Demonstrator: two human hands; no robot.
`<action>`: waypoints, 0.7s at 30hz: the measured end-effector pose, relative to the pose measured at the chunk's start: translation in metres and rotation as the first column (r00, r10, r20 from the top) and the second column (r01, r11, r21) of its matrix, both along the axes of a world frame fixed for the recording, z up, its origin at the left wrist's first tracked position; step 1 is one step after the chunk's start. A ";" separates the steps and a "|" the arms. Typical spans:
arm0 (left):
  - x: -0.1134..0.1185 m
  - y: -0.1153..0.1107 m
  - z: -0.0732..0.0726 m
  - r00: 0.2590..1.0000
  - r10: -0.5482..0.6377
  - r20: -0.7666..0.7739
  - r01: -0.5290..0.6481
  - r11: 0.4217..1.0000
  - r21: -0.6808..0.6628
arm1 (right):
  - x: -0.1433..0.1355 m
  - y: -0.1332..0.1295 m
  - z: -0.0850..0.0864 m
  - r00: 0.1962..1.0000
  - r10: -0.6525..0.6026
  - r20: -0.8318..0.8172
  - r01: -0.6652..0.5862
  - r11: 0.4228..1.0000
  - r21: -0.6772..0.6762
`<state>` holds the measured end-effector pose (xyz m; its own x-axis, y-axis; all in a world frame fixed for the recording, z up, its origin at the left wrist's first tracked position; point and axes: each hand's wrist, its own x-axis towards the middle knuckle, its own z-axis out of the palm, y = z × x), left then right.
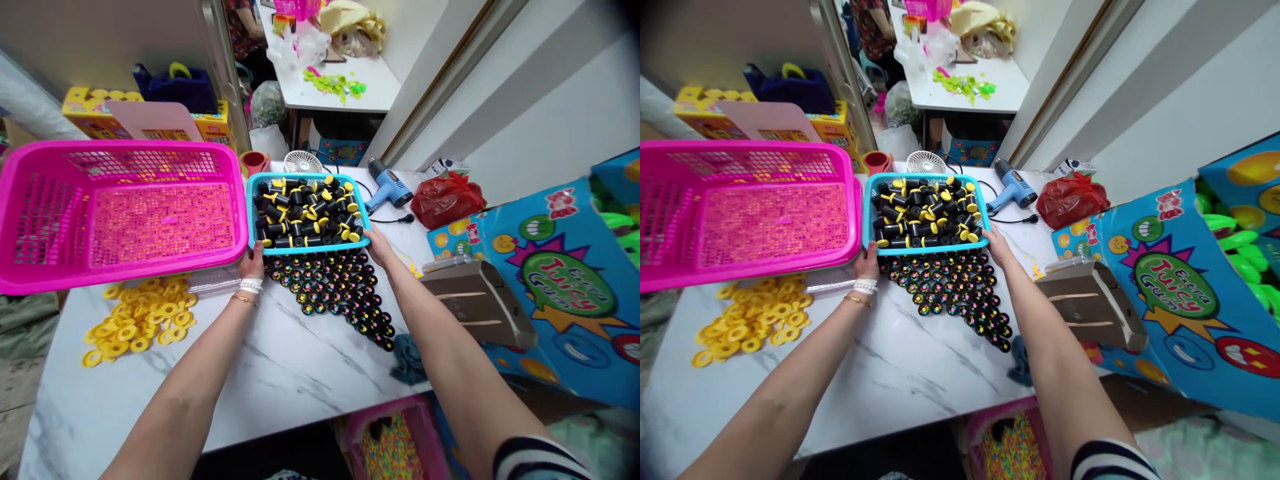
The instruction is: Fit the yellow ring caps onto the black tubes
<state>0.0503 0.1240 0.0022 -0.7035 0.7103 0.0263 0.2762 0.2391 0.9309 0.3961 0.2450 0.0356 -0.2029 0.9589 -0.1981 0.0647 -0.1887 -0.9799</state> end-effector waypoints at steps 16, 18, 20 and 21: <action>0.004 0.005 0.018 0.998 0.056 0.038 -0.051 0.993 -0.103 | -0.006 -0.009 -0.009 0.991 -0.121 -0.062 0.123 0.992 0.025; 0.005 0.003 0.020 0.998 0.061 0.033 -0.057 0.991 -0.124 | -0.004 -0.012 -0.009 0.992 -0.124 -0.037 0.125 0.992 0.023; 0.005 -0.001 0.020 0.998 0.060 0.025 -0.056 0.991 -0.125 | -0.002 -0.015 -0.008 0.992 -0.123 -0.013 0.124 0.992 0.021; 0.006 -0.003 0.019 0.998 0.058 0.020 -0.055 0.991 -0.120 | -0.002 -0.017 -0.007 0.993 -0.122 -0.003 0.122 0.992 0.021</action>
<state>0.0561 0.1207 0.0216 -0.7417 0.6667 -0.0730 0.2375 0.3630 0.9010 0.3946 0.2277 0.0285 -0.0845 0.9805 -0.1772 0.0408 -0.1743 -0.9838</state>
